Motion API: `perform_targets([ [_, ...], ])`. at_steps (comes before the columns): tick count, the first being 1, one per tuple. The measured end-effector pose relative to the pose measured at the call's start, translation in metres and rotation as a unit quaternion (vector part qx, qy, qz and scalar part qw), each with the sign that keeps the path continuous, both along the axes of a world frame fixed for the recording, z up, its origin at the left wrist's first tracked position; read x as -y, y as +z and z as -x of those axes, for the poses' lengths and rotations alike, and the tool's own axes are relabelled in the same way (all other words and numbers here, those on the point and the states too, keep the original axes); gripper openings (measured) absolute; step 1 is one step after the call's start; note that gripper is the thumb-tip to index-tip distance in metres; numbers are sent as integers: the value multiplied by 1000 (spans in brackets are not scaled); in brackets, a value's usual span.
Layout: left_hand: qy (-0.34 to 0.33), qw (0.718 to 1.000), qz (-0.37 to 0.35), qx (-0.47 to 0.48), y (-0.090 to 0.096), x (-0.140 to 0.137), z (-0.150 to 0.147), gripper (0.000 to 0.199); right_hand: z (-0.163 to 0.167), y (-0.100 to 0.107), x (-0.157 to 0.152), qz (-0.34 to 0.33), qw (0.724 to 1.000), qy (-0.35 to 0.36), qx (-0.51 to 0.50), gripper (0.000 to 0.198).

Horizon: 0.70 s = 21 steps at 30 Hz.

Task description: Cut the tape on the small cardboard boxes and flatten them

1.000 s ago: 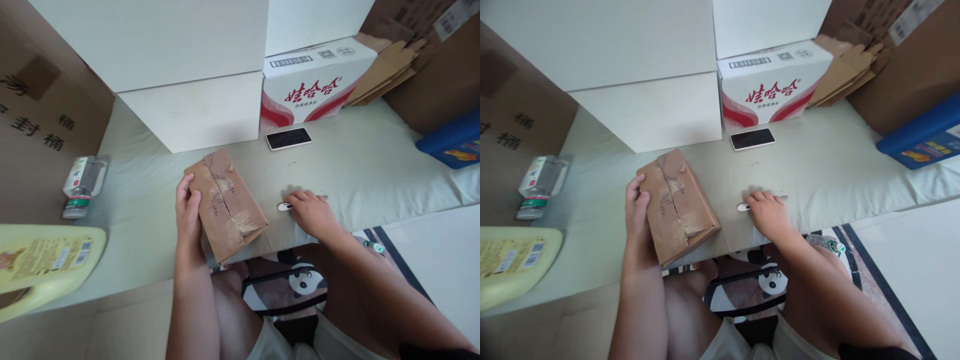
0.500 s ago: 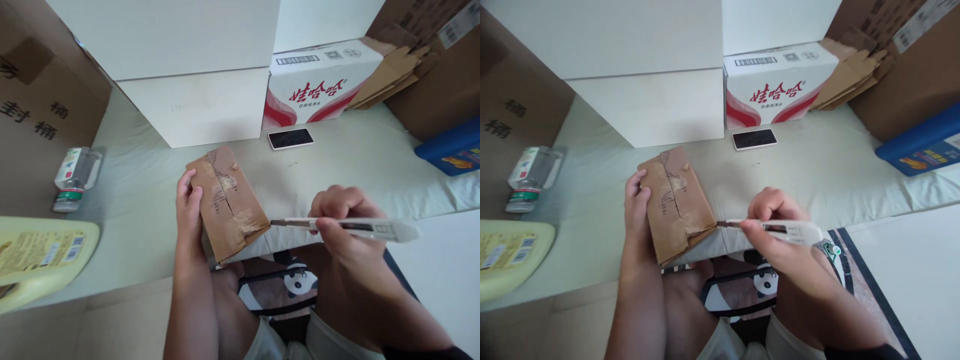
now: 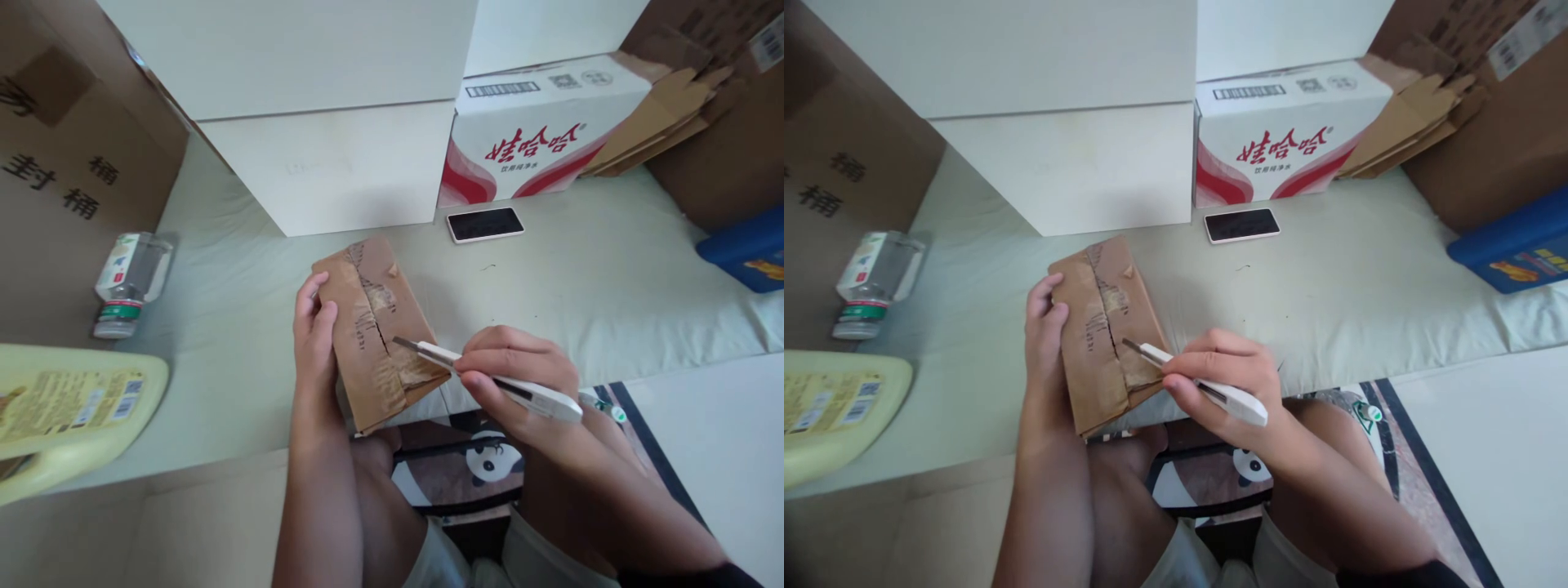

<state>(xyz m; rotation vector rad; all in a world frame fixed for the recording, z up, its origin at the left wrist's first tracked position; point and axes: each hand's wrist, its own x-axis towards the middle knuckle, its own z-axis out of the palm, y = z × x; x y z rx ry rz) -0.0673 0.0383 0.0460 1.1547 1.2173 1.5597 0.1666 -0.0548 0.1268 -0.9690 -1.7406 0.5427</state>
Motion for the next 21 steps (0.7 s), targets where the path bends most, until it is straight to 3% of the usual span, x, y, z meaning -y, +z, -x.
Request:
perform_targets([
  [11,7,999,6,-33,-7,-2,3,50,5,-7,1,-23,998,37,40,10],
  [17,6,999,7,-34,-5,-1,1,48,4,12,10,38,998,26,44,13],
  [21,-11,1000,-9,-7,-1,-1,-3,45,-4,21,18,79,995,68,6,24],
])
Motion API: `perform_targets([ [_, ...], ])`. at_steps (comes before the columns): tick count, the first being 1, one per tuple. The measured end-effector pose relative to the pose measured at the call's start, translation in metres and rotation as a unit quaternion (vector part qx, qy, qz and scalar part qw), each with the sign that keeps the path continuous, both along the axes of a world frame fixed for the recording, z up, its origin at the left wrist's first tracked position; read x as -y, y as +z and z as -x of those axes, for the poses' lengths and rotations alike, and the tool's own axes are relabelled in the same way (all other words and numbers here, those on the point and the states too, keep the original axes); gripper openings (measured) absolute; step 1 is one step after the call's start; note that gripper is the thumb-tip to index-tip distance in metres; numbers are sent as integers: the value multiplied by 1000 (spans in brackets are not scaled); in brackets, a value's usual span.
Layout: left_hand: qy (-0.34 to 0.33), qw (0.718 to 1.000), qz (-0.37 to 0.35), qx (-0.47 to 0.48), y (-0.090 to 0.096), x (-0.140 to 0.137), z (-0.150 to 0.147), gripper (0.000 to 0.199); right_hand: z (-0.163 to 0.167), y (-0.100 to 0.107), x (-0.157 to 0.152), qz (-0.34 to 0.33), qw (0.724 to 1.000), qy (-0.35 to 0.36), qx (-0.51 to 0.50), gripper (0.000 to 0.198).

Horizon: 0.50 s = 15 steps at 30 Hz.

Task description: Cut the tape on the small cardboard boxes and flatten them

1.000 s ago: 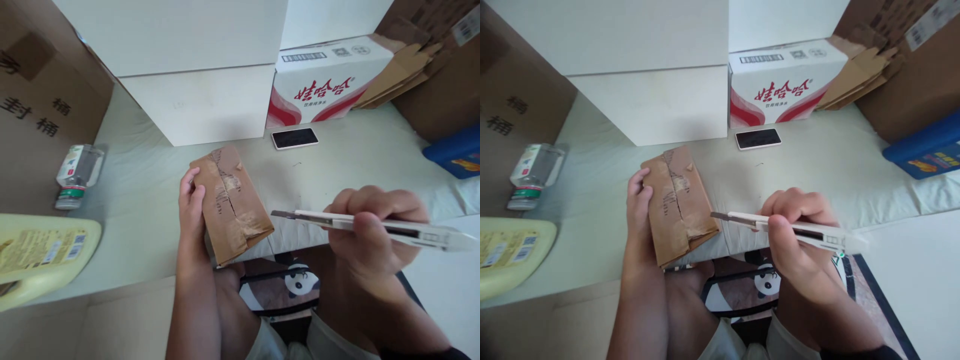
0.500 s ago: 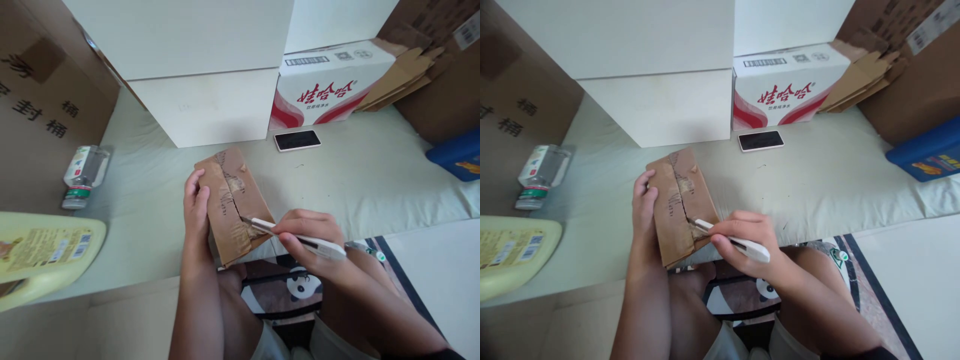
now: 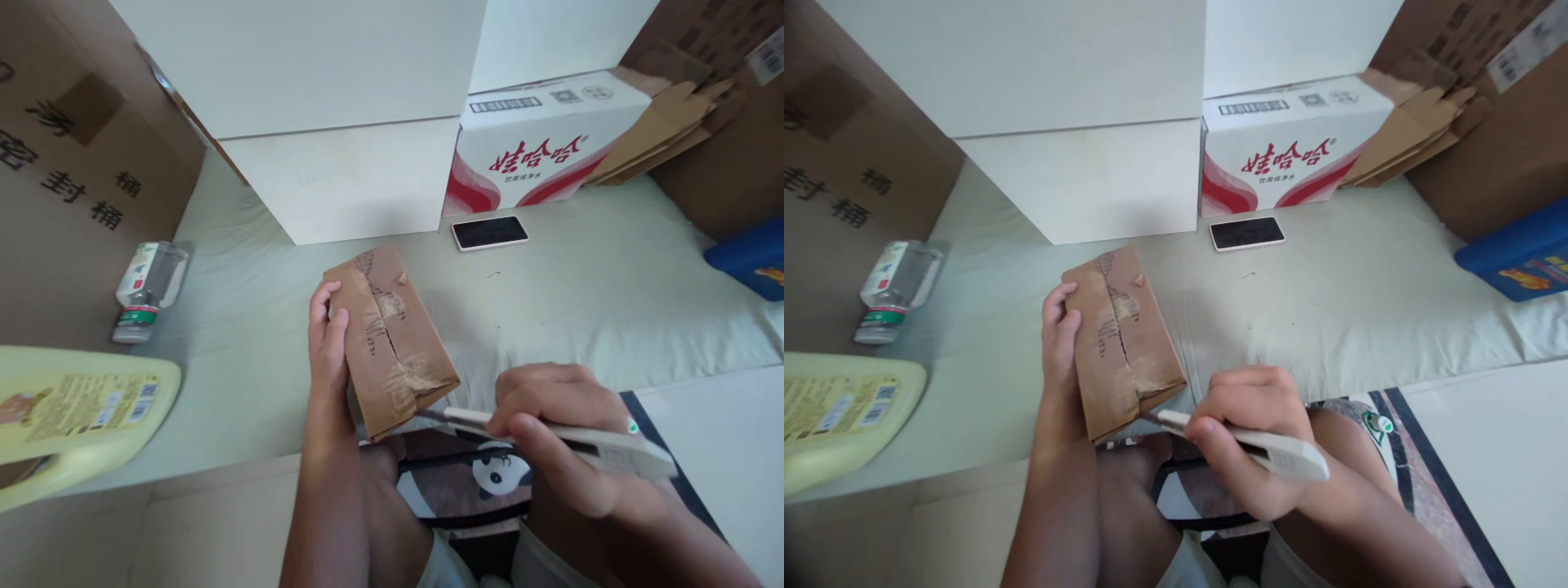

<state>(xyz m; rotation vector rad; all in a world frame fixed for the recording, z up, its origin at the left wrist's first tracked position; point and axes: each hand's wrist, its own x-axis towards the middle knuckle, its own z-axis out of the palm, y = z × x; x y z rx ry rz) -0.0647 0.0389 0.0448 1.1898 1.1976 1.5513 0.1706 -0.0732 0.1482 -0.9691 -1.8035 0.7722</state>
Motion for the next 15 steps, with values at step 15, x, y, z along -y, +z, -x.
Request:
perform_targets([
  [15,-76,997,4,-22,-1,9,-7,26,11,-22,-19,-49,987,-129,82,5],
])
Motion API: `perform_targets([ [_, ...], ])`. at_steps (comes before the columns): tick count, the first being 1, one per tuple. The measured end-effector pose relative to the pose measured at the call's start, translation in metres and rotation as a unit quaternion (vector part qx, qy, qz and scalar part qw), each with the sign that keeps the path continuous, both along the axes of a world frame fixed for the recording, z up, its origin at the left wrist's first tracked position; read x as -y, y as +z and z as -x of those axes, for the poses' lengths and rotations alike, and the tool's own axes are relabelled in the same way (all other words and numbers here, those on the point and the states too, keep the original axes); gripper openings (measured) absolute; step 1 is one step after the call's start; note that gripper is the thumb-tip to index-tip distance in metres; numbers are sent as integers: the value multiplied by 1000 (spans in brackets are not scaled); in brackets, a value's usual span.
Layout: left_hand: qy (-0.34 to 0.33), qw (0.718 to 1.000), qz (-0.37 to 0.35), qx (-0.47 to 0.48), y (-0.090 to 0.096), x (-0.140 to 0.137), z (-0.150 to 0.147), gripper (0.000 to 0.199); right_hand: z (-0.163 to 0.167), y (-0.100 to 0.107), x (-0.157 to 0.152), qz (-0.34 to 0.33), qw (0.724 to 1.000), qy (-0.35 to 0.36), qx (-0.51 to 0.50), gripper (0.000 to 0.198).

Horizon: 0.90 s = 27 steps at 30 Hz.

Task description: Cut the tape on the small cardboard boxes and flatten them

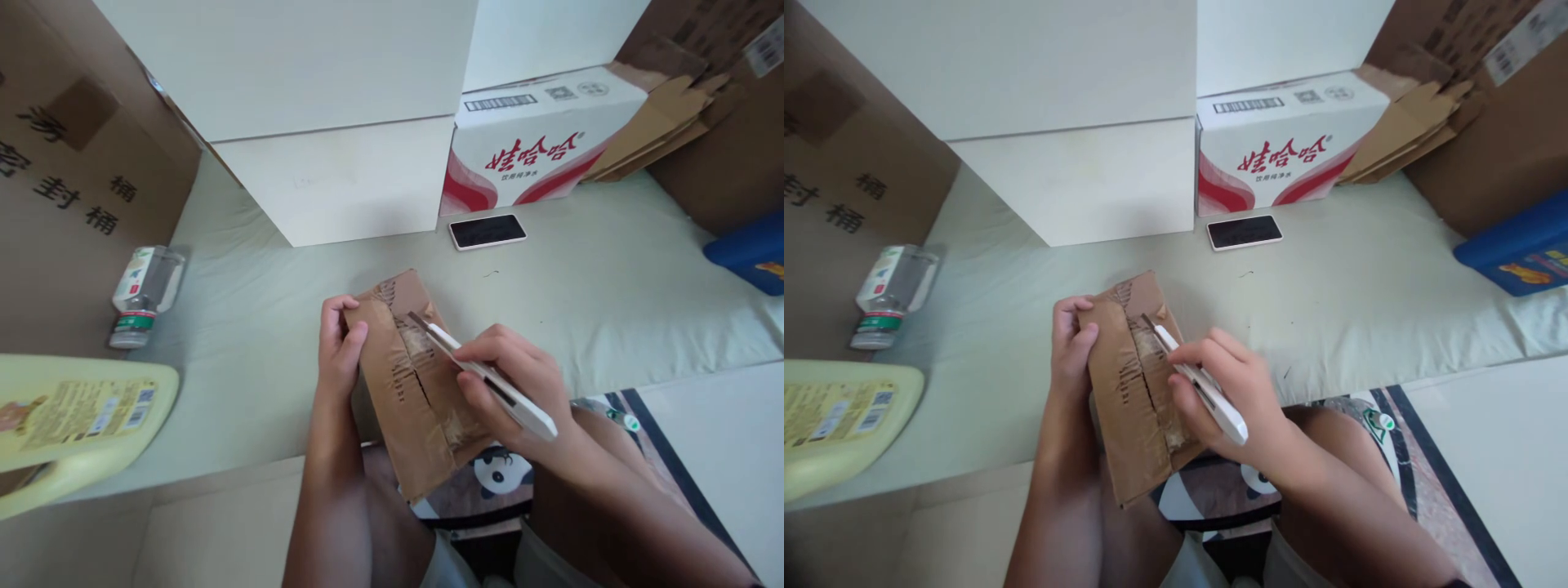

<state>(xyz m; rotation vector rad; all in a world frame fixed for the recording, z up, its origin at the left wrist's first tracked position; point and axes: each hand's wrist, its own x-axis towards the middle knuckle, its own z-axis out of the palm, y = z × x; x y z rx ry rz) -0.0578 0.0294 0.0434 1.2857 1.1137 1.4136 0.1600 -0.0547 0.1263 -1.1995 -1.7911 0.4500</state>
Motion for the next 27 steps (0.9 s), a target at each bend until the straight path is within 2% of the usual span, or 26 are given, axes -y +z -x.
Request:
perform_targets([
  [3,-3,1000,12,-2,0,0,1,24,1,1,1,-10,1000,13,-1,5],
  [8,3,1000,16,4,1,0,1,26,2,2,1,9,1000,1,-1,6],
  [17,-5,999,33,1,4,0,1,29,3,-3,1,-17,1000,2,0,8],
  [22,-12,999,36,-1,6,0,1,28,1,-8,3,-40,999,-23,-23,12],
  [27,-12,999,40,-3,6,0,1,28,2,-13,3,-45,998,1,-48,13],
])
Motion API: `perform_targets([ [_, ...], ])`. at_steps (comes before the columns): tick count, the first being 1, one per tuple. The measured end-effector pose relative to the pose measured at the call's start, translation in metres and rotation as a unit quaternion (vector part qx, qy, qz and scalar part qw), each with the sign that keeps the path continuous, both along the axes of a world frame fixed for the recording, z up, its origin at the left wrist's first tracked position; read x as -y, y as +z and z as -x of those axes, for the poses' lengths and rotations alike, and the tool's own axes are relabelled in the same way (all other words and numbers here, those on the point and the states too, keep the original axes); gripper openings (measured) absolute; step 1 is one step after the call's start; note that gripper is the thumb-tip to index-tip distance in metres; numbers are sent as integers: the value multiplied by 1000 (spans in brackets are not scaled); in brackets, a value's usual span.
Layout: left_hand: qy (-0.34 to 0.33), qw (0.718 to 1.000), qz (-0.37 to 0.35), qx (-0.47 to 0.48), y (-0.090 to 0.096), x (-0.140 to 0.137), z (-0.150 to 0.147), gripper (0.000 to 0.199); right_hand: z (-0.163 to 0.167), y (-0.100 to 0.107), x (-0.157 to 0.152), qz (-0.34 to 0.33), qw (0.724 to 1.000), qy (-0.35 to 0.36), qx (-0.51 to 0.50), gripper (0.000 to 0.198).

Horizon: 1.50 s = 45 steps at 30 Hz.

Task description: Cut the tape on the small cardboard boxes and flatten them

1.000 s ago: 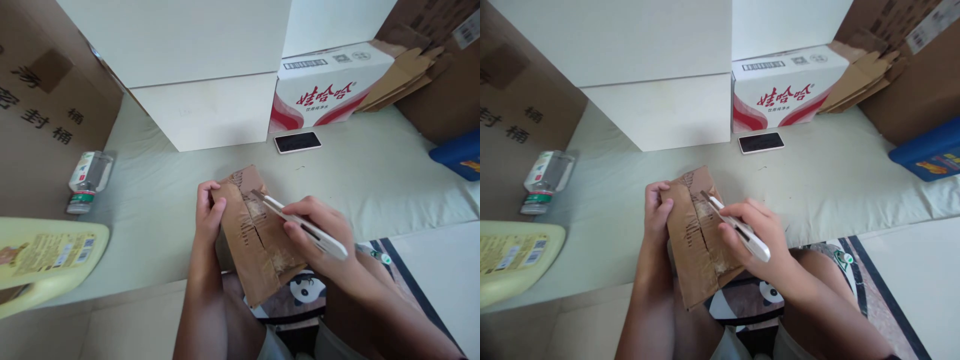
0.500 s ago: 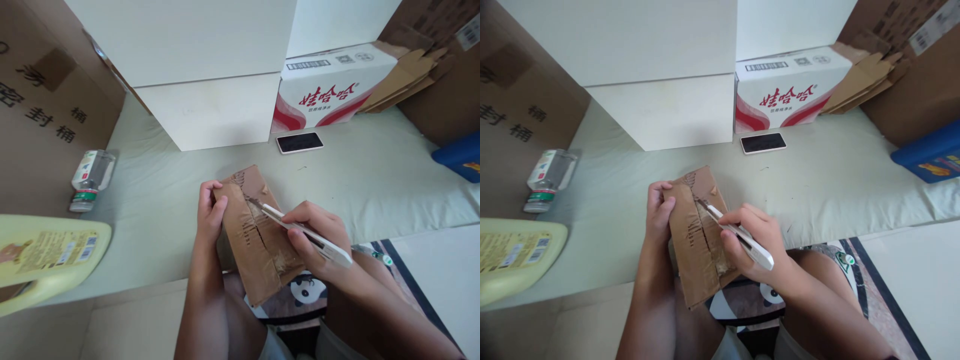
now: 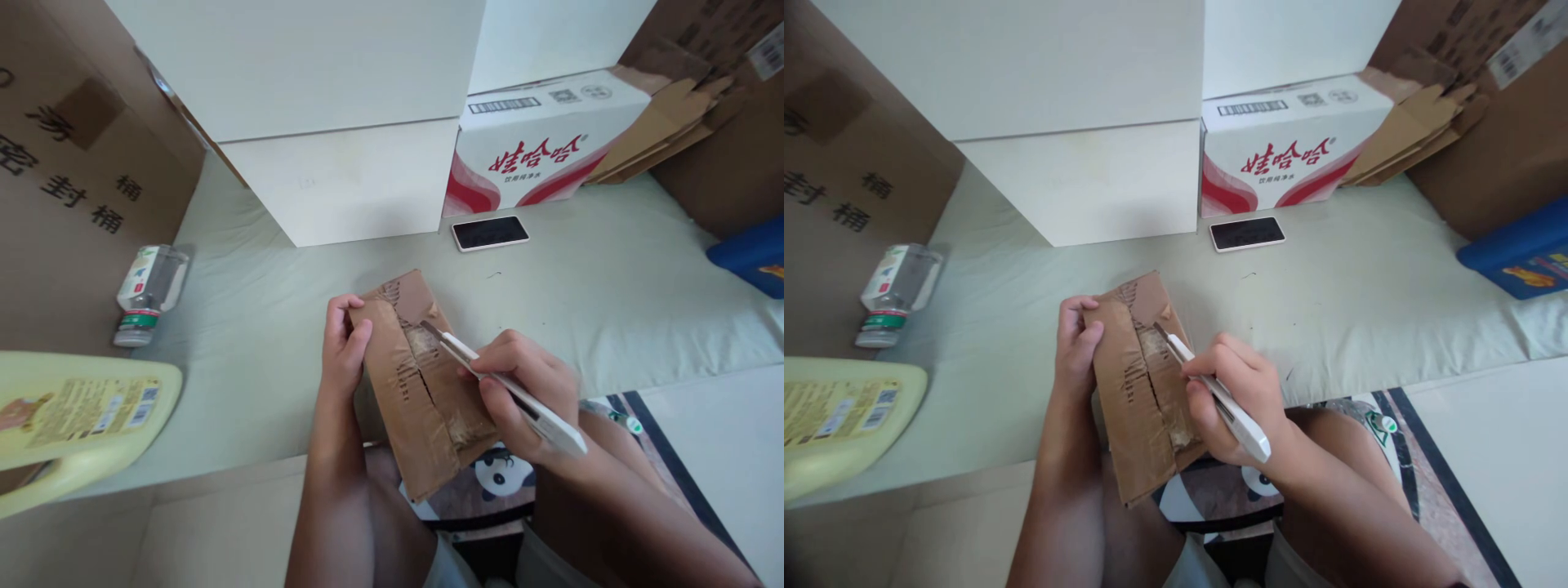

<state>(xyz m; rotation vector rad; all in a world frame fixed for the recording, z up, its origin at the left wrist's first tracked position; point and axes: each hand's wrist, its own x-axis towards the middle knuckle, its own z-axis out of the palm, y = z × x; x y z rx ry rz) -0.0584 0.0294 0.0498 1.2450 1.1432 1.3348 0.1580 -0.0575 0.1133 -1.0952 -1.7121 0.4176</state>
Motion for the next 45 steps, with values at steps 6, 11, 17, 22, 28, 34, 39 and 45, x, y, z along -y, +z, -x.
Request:
perform_targets([
  [6,10,1000,-9,-1,-1,0,0,26,2,0,0,-14,1000,17,21,14],
  [11,4,1000,0,9,-2,0,0,27,2,-2,2,-22,999,27,16,16],
  [17,14,1000,6,12,-3,-1,0,29,2,-5,1,-27,999,31,0,14],
  [22,9,1000,1,4,-1,-1,-1,28,5,-7,0,-38,998,42,-8,13],
  [28,6,1000,2,6,-2,0,0,28,8,-7,-1,-23,999,42,23,13],
  [34,5,1000,0,0,-2,1,1,27,8,-6,-1,-38,998,46,26,16],
  [39,8,1000,0,-3,-1,1,0,25,10,-8,-1,-54,998,39,14,18],
  [45,13,1000,-4,-9,-1,1,0,25,8,-8,-2,-38,998,51,21,17],
])
